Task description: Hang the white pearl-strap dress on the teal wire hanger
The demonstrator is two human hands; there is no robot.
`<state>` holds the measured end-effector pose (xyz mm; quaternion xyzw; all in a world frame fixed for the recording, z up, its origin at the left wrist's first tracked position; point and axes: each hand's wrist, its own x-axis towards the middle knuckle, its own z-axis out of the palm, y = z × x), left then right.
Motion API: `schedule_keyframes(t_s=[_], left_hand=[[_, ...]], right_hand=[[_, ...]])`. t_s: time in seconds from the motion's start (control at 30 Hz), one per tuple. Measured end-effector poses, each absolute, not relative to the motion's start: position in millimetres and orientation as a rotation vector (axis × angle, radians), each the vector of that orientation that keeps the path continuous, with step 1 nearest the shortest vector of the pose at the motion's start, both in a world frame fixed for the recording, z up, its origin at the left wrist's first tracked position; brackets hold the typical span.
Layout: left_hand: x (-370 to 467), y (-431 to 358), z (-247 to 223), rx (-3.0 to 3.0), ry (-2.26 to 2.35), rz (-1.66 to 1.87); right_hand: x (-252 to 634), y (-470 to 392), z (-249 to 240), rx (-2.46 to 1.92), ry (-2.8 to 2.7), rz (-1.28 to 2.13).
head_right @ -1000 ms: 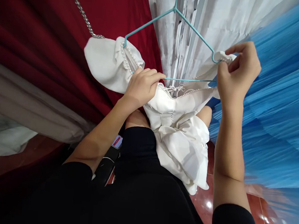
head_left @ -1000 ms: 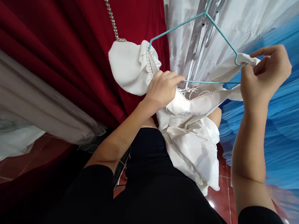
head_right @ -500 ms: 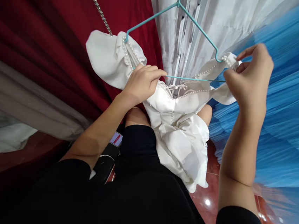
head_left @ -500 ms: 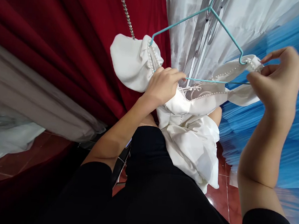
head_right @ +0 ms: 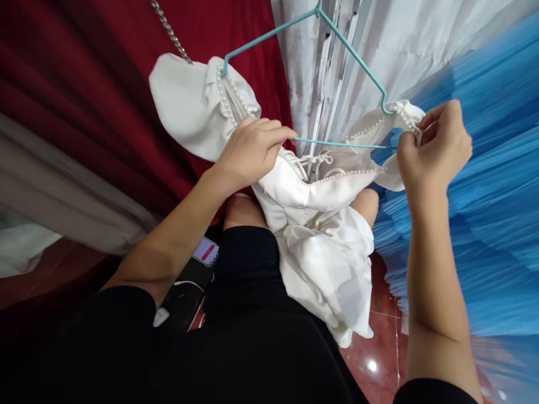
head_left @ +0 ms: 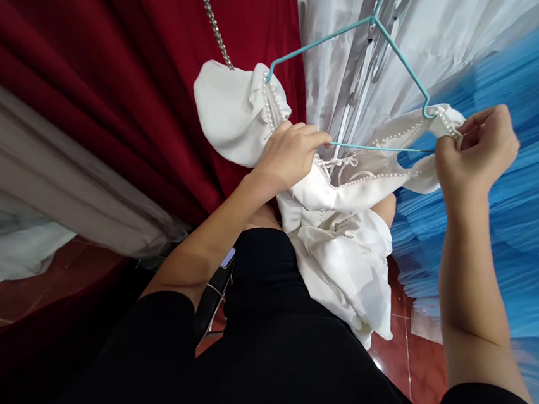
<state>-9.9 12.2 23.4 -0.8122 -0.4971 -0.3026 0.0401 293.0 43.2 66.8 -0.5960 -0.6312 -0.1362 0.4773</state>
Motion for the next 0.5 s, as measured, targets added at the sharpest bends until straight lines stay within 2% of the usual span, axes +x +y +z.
schedule_keyframes(t_s=[0.17, 0.3, 0.5], left_hand=[[-10, 9, 27, -2.495, -1.565, -0.887], [-12, 5, 31, -2.531, -1.545, -0.912], [-5, 9, 25, -2.529, -1.524, -0.949]], right_hand=[[296, 41, 47, -1.346, -1.476, -0.365], [300, 11, 52, -1.153, -1.49, -0.36], [292, -4, 63, -1.097, -1.509, -0.205]])
